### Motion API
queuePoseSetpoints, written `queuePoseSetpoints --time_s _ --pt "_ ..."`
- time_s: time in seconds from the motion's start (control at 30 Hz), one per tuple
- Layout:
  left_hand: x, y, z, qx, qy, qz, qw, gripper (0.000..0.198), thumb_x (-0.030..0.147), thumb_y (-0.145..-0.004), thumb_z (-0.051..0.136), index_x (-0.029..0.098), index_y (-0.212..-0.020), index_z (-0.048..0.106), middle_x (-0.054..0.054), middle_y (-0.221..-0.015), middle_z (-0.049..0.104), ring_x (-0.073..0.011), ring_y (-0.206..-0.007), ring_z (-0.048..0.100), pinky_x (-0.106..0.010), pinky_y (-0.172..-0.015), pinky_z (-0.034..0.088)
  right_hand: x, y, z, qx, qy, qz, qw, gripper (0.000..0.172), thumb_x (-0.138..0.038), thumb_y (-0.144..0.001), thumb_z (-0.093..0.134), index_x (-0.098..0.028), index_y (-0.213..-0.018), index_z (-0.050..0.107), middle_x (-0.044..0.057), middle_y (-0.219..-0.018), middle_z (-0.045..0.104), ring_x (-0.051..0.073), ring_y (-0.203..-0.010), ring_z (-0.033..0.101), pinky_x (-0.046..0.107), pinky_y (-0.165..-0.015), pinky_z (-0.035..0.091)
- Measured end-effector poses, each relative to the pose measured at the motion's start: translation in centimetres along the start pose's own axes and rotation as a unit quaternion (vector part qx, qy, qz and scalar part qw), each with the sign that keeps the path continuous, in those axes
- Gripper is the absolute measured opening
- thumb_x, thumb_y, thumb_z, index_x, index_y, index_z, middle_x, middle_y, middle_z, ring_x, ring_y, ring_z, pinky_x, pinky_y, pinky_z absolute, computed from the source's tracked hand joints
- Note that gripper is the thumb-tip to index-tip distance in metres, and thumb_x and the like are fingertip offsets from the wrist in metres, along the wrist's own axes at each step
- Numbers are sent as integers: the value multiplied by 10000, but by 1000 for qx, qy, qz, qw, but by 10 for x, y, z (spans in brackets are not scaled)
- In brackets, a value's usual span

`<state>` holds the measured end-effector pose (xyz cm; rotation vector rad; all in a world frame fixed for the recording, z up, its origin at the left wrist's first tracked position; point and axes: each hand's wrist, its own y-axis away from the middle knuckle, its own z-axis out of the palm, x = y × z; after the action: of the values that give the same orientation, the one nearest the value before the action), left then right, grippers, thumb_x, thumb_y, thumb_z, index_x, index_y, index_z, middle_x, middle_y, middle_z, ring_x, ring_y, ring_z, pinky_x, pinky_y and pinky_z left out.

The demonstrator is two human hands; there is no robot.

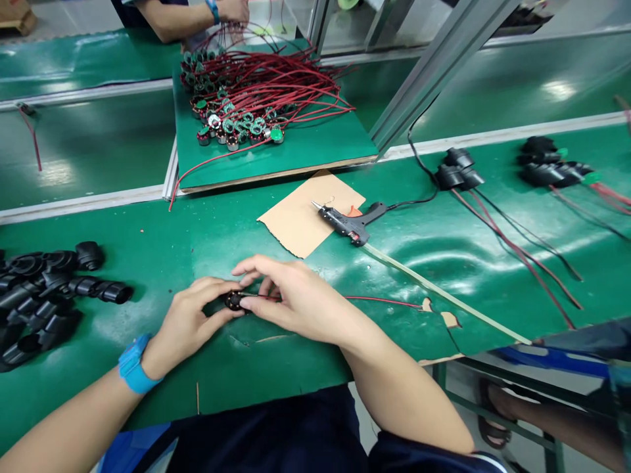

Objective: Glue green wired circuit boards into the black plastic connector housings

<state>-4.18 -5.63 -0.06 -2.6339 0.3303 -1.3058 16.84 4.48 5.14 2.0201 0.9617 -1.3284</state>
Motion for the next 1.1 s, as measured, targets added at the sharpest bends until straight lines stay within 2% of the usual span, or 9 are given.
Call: queuePoseSetpoints --time_s 0.1,0.27,0.37,0.53,0.7,0.9,0.97,1.03,1.1 --pt "-3 -2 1 6 -17 5 1000 329 237 -919 735 234 -1241 670 -66 -1085 768 -221 -1002 715 -392 -936 560 9 -5 2 -9 -45 20 999 276 -232 -943 657 -203 -1216 627 6 -965 674 75 -641 536 211 -539 438" --pt "1 3 -1 53 -42 49 997 314 203 -917 729 223 -1221 653 -62 -1084 738 -205 -1018 697 -387 -1021 527 11 -9 14 -3 -150 10 989 282 -256 -925 683 -186 -1188 610 -105 -641 326 79 -545 321 214 -477 278" --pt "3 5 -2 55 -56 64 995 318 178 -926 709 226 -1234 644 -70 -1108 722 -205 -1036 683 -365 -991 539 9 -9 17 24 -128 -4 991 326 -223 -888 721 -205 -1198 626 -74 -728 434 80 -587 384 213 -513 354" --pt "10 4 -4 30 -34 46 998 359 202 -945 682 243 -1293 601 -86 -1183 715 -223 -1065 679 -374 -964 535 6 -3 -1 76 -73 -27 994 351 -286 -895 751 -203 -1222 653 51 -1110 678 151 -943 648 305 -857 546" --pt "18 5 -8 10 -8 12 1000 280 240 -985 556 209 -1263 531 -83 -1062 677 -211 -954 652 -350 -830 535 2 -2 -8 30 -77 5 997 195 -359 -927 724 -173 -986 726 0 -812 705 120 -747 636 241 -705 529" --pt "16 7 -7 97 -55 19 994 304 327 -978 618 229 -1241 501 -28 -926 612 -172 -796 616 -306 -717 503 0 -4 17 53 -47 -27 997 193 -377 -969 669 -186 -981 696 -7 -786 696 113 -672 626 233 -614 509" --pt "14 7 -7 112 -60 24 992 290 337 -959 666 239 -1200 537 -13 -886 624 -167 -763 613 -304 -709 493 1 -3 27 160 45 -136 977 228 -364 -941 710 -201 -1099 687 40 -955 731 153 -817 672 288 -731 548" --pt "12 8 -7 112 -52 31 992 255 310 -963 658 241 -1189 562 -18 -893 651 -168 -769 617 -307 -715 487 3 -2 38 262 173 -256 914 265 -391 -910 742 -221 -1112 714 67 -1022 719 199 -918 653 362 -840 527" --pt "11 10 -8 113 -44 28 992 253 275 -957 657 241 -1193 574 -23 -920 673 -170 -784 626 -311 -726 487 5 0 48 293 261 -316 863 265 -440 -912 727 -238 -1082 757 68 -955 702 224 -920 613 401 -870 494"
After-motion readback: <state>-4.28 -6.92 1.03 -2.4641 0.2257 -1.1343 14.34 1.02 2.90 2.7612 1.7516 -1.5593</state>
